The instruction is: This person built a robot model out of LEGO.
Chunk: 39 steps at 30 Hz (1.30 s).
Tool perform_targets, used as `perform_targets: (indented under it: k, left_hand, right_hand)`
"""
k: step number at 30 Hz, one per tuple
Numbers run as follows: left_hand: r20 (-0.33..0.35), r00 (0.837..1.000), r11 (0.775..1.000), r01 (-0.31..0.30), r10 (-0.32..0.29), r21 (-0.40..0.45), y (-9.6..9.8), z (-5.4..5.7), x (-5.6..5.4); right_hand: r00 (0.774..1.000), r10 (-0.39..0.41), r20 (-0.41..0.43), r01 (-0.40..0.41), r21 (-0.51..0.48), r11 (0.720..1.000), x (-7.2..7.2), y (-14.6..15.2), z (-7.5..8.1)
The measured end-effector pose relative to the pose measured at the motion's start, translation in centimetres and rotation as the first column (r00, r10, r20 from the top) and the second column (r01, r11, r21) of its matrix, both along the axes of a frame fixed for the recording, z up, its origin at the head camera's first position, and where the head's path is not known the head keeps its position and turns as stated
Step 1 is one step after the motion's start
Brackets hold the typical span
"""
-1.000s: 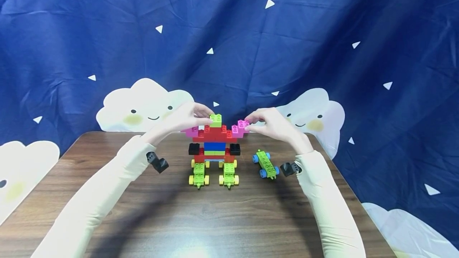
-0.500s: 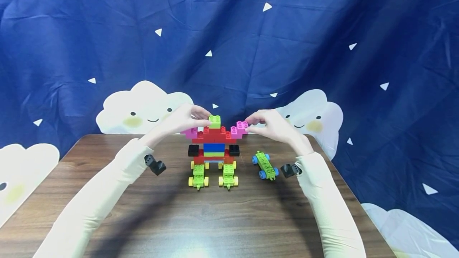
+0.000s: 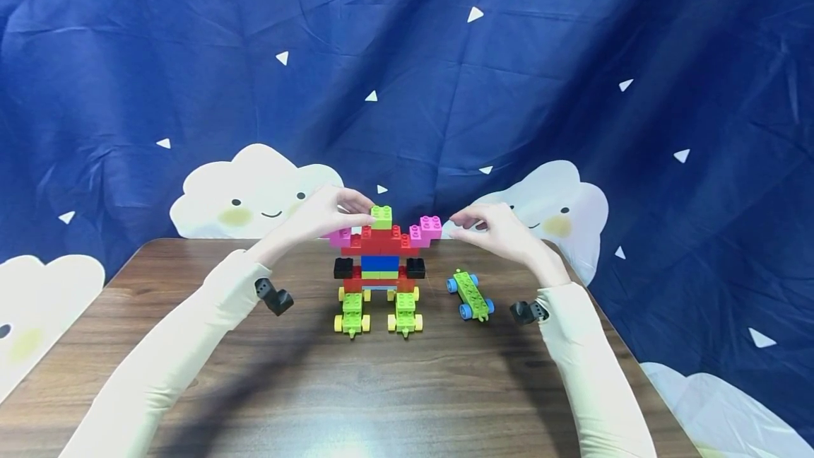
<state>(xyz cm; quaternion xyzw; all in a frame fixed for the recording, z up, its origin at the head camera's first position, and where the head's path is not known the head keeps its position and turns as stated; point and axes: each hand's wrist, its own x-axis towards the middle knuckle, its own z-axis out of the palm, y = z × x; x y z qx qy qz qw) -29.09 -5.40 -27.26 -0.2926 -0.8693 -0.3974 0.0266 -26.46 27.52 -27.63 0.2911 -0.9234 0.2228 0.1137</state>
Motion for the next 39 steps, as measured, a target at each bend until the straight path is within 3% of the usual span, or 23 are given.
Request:
perform_targets:
  k: [7,19,23,28,39]
  left_hand:
    - [0.005,1.0,1.0,0.024,-0.024,0.011,-0.1,-0.1,0.0]
    - [-0.008,1.0,1.0,0.027,-0.027,0.01,-0.2,-0.2,-0.1]
    - [-0.011,0.999,0.999,0.036,-0.036,0.019,-0.2,-0.2,-0.2]
    - [-0.017,0.999,0.999,0.041,-0.041,0.022,-0.3,-0.2,-0.1]
    - [-0.006,0.999,0.999,0.045,-0.045,0.024,-0.4,-0.2,0.0]
  right_hand:
    - [0.999,-0.025,0.03,0.025,-0.002,1.0,0.0,1.5,-2.3]
    - [0.981,-0.135,0.139,0.135,0.015,0.991,-0.6,4.6,-9.5]
    - [0.975,-0.173,0.136,0.167,0.055,0.984,-0.9,4.8,-11.4]
    - [0.97,-0.2,0.14,0.185,0.112,0.976,-1.1,4.5,-12.6]
    - [0.948,-0.263,0.181,0.234,0.169,0.958,-1.6,3.4,-13.6]
